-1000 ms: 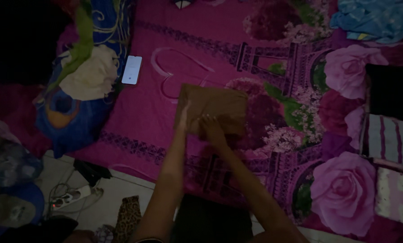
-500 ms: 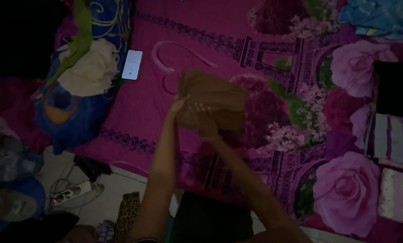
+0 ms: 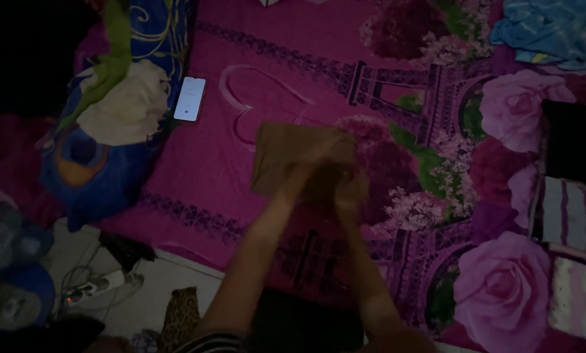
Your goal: The person picks up clothing items from a pile on the floor and folds them on a bed, placing the folded items in a stack.
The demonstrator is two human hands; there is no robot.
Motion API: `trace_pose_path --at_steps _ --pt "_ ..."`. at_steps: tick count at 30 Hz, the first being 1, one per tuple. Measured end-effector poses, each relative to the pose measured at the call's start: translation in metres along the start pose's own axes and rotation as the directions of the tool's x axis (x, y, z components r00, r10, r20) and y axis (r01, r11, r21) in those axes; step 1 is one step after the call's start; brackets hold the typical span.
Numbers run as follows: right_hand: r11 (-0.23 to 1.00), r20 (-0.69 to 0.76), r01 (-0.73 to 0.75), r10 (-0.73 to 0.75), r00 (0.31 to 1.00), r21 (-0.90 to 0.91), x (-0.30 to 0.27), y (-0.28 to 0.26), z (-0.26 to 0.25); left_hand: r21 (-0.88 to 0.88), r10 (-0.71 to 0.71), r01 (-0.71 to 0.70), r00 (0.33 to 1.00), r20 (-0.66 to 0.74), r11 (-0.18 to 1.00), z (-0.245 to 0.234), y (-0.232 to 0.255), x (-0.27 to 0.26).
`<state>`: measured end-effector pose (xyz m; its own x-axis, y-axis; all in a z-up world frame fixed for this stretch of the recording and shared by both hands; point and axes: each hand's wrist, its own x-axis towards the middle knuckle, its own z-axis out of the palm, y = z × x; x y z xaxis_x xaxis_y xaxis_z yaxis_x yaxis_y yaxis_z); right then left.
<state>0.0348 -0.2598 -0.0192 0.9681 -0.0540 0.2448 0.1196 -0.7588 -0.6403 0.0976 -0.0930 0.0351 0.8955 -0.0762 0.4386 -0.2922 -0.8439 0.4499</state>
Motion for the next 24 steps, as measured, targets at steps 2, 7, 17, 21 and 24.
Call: trace_pose_path --at_steps 2,7,17,21,24 --pt "0.992 0.015 -0.01 0.008 1.0 0.126 -0.009 0.011 -0.01 0.065 -0.032 0.022 0.986 0.161 0.998 0.031 0.0 0.037" --pt "0.935 0.332 -0.335 0.281 0.9 0.118 -0.02 0.022 -0.013 0.271 -0.196 0.101 0.915 0.352 0.957 0.077 -0.003 0.088" --pt "0.921 0.188 -0.167 0.105 0.977 0.351 -0.052 -0.053 -0.06 0.321 -0.292 0.169 0.874 0.389 0.932 0.098 -0.018 0.103" --pt "0.845 0.206 -0.277 0.202 0.957 0.456 -0.055 -0.03 -0.038 0.325 -0.317 0.198 0.875 0.367 0.925 0.102 -0.023 0.088" --pt "0.951 0.09 0.012 -0.041 0.995 0.31 -0.051 0.012 -0.013 0.304 -0.272 0.185 0.923 0.272 0.934 0.099 -0.02 0.088"
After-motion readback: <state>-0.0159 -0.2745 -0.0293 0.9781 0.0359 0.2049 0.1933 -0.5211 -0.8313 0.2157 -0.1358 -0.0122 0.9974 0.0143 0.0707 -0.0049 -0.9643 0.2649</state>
